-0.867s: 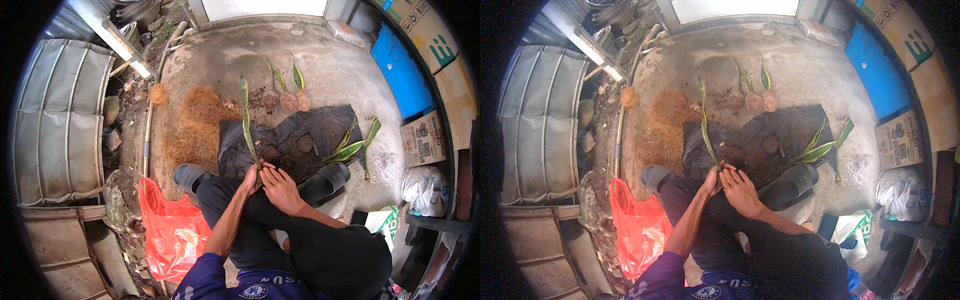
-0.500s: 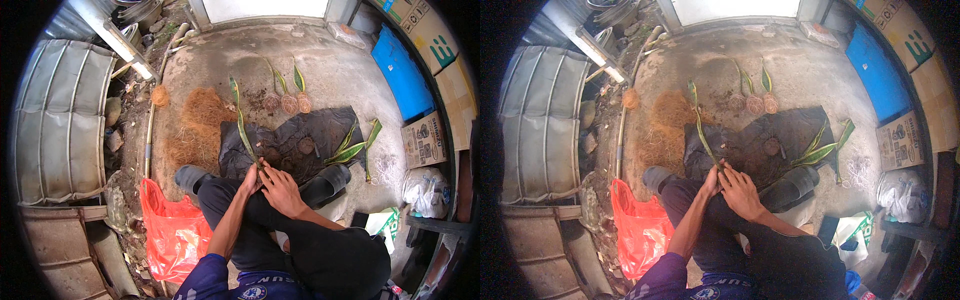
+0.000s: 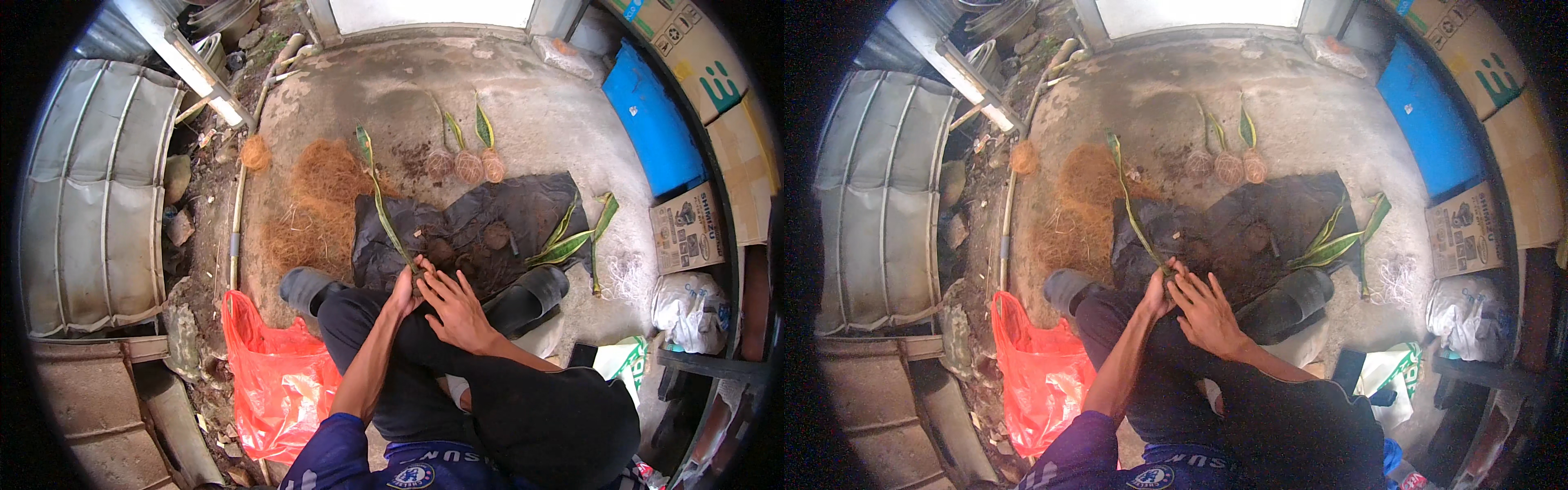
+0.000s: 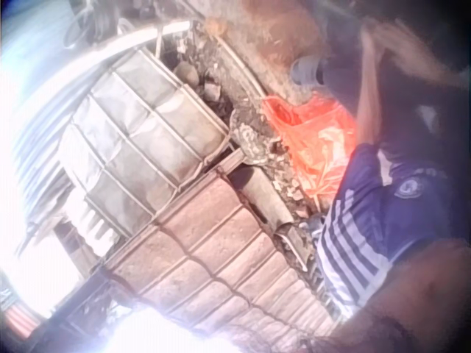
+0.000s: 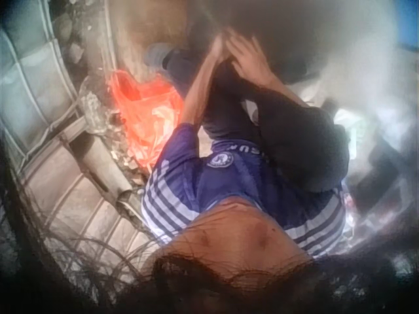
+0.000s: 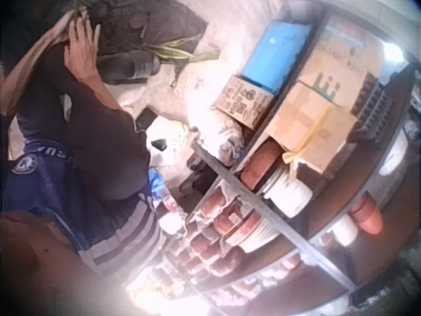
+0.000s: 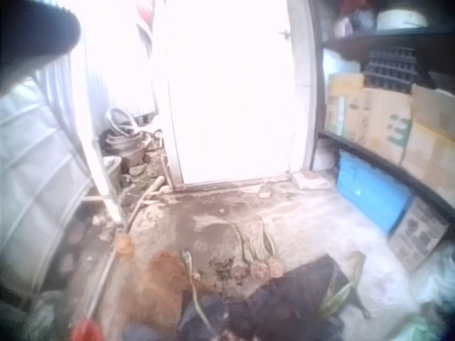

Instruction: The person sits on the floor and wraps a long-leafed plant's root ball with soil and fibrous material by hand. They repeatedly add and press soil around the roots, occasionally lifting the plant to inspect the base.

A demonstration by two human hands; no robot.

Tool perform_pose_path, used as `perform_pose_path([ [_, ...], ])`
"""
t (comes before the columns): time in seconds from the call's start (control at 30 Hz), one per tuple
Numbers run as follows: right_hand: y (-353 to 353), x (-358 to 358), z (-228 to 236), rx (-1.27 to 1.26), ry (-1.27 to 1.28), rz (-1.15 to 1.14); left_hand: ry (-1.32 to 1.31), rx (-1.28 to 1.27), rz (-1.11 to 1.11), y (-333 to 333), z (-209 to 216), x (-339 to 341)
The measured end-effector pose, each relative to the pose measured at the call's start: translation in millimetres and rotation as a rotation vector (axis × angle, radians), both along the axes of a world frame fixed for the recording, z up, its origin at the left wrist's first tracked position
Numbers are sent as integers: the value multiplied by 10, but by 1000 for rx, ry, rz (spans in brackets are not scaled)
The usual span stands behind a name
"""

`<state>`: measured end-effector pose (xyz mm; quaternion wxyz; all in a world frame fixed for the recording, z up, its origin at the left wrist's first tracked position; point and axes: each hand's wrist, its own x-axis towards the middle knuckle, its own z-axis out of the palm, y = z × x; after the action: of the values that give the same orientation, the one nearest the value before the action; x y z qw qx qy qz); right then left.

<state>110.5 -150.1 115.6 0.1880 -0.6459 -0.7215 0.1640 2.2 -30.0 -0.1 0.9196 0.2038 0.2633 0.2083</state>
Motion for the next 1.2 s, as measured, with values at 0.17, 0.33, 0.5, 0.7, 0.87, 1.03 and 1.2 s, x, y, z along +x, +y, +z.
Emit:
perform_pose_path([
  [0.17, 10, 19, 20, 54, 76, -25, 47, 26, 11, 0, 44, 18],
  [0.33, 201, 308, -44, 170, 289, -200, 0, 20, -127, -9, 53, 23],
  [0.5, 294, 407, -109, -7, 376, -234, 97, 92, -248, -45, 33, 26],
  [0.7, 339, 438, -231, -98, 389, -242, 109, 170, -309, -41, 219, 67],
  [0.87, 322, 432, -294, -100, 389, -238, 109, 134, -305, -30, 183, 67],
  [1.03, 295, 424, -313, -72, 385, -235, 113, 141, -312, -23, 258, 83],
  [1.2, 305, 417, -350, -119, 508, -276, 84, 158, -315, -16, 194, 74],
])
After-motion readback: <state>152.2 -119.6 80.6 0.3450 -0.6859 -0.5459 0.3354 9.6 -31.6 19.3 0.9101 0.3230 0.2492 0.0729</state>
